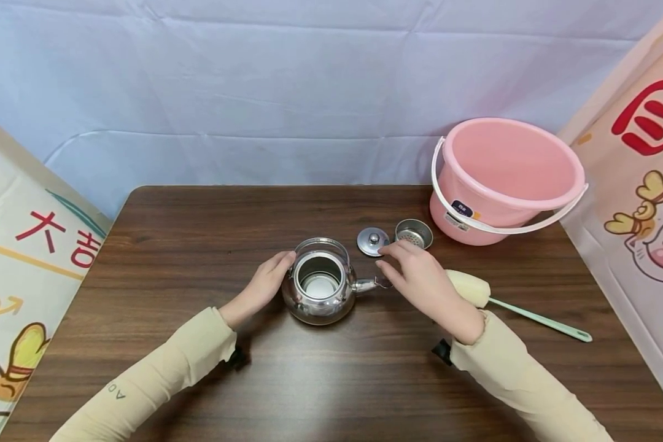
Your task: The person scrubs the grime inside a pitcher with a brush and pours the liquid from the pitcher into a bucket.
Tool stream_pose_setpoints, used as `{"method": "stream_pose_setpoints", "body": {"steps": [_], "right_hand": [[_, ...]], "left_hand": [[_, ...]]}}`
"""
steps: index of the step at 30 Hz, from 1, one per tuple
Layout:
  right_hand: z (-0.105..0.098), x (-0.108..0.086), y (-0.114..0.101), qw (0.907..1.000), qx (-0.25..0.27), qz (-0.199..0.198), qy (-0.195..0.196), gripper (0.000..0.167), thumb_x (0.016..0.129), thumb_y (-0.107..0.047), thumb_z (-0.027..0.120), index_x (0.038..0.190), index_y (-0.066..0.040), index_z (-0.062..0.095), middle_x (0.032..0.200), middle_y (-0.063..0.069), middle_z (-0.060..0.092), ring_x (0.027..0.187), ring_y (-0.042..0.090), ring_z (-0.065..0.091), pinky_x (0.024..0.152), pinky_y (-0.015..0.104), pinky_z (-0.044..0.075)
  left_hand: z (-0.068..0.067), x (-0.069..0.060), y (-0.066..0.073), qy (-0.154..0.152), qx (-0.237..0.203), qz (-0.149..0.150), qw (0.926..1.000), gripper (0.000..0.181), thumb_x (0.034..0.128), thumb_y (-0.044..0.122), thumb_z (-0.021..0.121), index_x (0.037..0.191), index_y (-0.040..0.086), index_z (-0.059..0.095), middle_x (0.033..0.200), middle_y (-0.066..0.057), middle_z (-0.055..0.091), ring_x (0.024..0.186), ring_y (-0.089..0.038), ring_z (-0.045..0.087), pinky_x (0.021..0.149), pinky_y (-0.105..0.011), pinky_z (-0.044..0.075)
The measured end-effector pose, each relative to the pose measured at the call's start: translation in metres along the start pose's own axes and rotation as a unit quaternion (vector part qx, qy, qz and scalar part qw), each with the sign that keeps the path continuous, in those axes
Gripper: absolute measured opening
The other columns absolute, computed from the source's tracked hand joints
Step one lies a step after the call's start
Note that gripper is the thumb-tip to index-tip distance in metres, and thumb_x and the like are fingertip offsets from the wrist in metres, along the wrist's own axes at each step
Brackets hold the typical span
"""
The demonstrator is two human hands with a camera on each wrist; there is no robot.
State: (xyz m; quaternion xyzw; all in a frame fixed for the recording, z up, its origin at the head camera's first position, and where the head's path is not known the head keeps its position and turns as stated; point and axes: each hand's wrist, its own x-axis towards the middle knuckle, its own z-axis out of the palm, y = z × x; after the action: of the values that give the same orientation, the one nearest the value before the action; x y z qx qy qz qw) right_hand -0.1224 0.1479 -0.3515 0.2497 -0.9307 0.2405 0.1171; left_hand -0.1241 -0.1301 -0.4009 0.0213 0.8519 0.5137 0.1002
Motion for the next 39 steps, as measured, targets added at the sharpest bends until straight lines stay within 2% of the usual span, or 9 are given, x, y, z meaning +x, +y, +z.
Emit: {"method": "stream_pose_setpoints", "body": {"steps": [5, 11, 18, 20, 23, 26, 31, 35, 39], "right_hand": [[0.006, 0.002, -0.004, 0.9996, 0.028, 0.0, -0.003, 0.021, 0.084, -0.018, 0.066, 0.099, -0.004, 0.066, 0.092, 0.007, 0.063, 0.084, 0.02, 0.06, 0.073, 0.037, 0.05], [0.018, 0.002, -0.001, 0.9961, 0.077, 0.03, -0.031, 0.023, 0.086, -0.02, 0.063, 0.102, -0.004, 0.065, 0.096, 0.007, 0.064, 0.087, 0.019, 0.06, 0.074, 0.035, 0.05], [0.03, 0.001, 0.003, 0.9906, 0.11, 0.056, -0.059, 0.024, 0.087, -0.021, 0.062, 0.103, -0.004, 0.065, 0.096, 0.006, 0.065, 0.081, 0.017, 0.06, 0.071, 0.033, 0.05], [0.032, 0.001, 0.004, 0.9889, 0.117, 0.063, -0.066, 0.024, 0.086, -0.021, 0.063, 0.102, -0.003, 0.066, 0.095, 0.006, 0.065, 0.08, 0.017, 0.06, 0.071, 0.033, 0.051], [0.034, 0.001, 0.004, 0.9853, 0.127, 0.078, -0.084, 0.024, 0.086, -0.021, 0.063, 0.1, -0.002, 0.066, 0.091, 0.006, 0.066, 0.079, 0.017, 0.06, 0.071, 0.033, 0.051], [0.034, 0.001, 0.003, 0.9807, 0.136, 0.091, -0.107, 0.024, 0.086, -0.021, 0.062, 0.099, -0.002, 0.066, 0.087, 0.004, 0.067, 0.079, 0.016, 0.061, 0.071, 0.032, 0.051], [0.034, 0.002, 0.003, 0.9764, 0.136, 0.1, -0.134, 0.02, 0.087, -0.022, 0.061, 0.096, -0.006, 0.067, 0.084, 0.001, 0.066, 0.078, 0.013, 0.06, 0.07, 0.03, 0.05], [0.035, 0.002, 0.004, 0.9728, 0.133, 0.106, -0.157, 0.018, 0.088, -0.024, 0.06, 0.093, -0.009, 0.067, 0.075, -0.003, 0.062, 0.069, 0.009, 0.055, 0.063, 0.026, 0.046], [0.036, 0.001, 0.004, 0.9662, 0.141, 0.116, -0.182, 0.019, 0.088, -0.024, 0.059, 0.095, -0.008, 0.066, 0.066, -0.005, 0.057, 0.06, 0.007, 0.05, 0.056, 0.024, 0.042]], "left_hand": [[0.001, 0.001, 0.0, 0.009, 0.007, 0.0, 0.9999, 0.049, 0.098, 0.036, 0.035, 0.126, -0.002, 0.049, 0.127, -0.017, 0.052, 0.122, -0.027, 0.042, 0.105, -0.038, 0.031], [0.001, 0.002, 0.0, 0.004, 0.003, 0.001, 1.0, 0.048, 0.0978, 0.035, 0.036, 0.125, -0.002, 0.05, 0.125, -0.018, 0.053, 0.122, -0.027, 0.043, 0.105, -0.038, 0.031], [-0.003, 0.004, 0.002, -0.015, 0.026, -0.021, 0.9993, 0.053, 0.0966, 0.038, 0.035, 0.129, -0.002, 0.047, 0.131, -0.017, 0.049, 0.126, -0.028, 0.039, 0.107, -0.039, 0.027], [-0.004, 0.004, 0.003, -0.025, 0.03, -0.034, 0.9987, 0.055, 0.0963, 0.04, 0.035, 0.13, -0.002, 0.046, 0.131, -0.018, 0.048, 0.124, -0.028, 0.04, 0.105, -0.04, 0.03], [-0.005, 0.005, 0.003, -0.041, 0.013, -0.056, 0.9975, 0.055, 0.0961, 0.04, 0.035, 0.128, -0.003, 0.047, 0.126, -0.02, 0.051, 0.117, -0.029, 0.046, 0.098, -0.04, 0.04], [-0.005, 0.006, 0.003, -0.056, -0.021, -0.077, 0.9953, 0.054, 0.0962, 0.039, 0.035, 0.125, -0.005, 0.048, 0.117, -0.02, 0.053, 0.104, -0.027, 0.053, 0.086, -0.038, 0.049], [-0.005, 0.006, 0.004, -0.062, -0.055, -0.095, 0.9921, 0.055, 0.0963, 0.038, 0.037, 0.124, -0.008, 0.046, 0.111, -0.02, 0.052, 0.092, -0.021, 0.056, 0.078, -0.036, 0.053], [-0.005, 0.007, 0.005, -0.069, -0.058, -0.11, 0.9898, 0.059, 0.0962, 0.04, 0.036, 0.13, -0.008, 0.04, 0.119, -0.024, 0.048, 0.093, -0.024, 0.056, 0.075, -0.038, 0.054], [-0.007, 0.007, 0.005, -0.091, -0.071, -0.122, 0.9859, 0.063, 0.0966, 0.042, 0.033, 0.136, -0.007, 0.032, 0.128, -0.027, 0.042, 0.099, -0.031, 0.055, 0.072, -0.04, 0.055]]}}
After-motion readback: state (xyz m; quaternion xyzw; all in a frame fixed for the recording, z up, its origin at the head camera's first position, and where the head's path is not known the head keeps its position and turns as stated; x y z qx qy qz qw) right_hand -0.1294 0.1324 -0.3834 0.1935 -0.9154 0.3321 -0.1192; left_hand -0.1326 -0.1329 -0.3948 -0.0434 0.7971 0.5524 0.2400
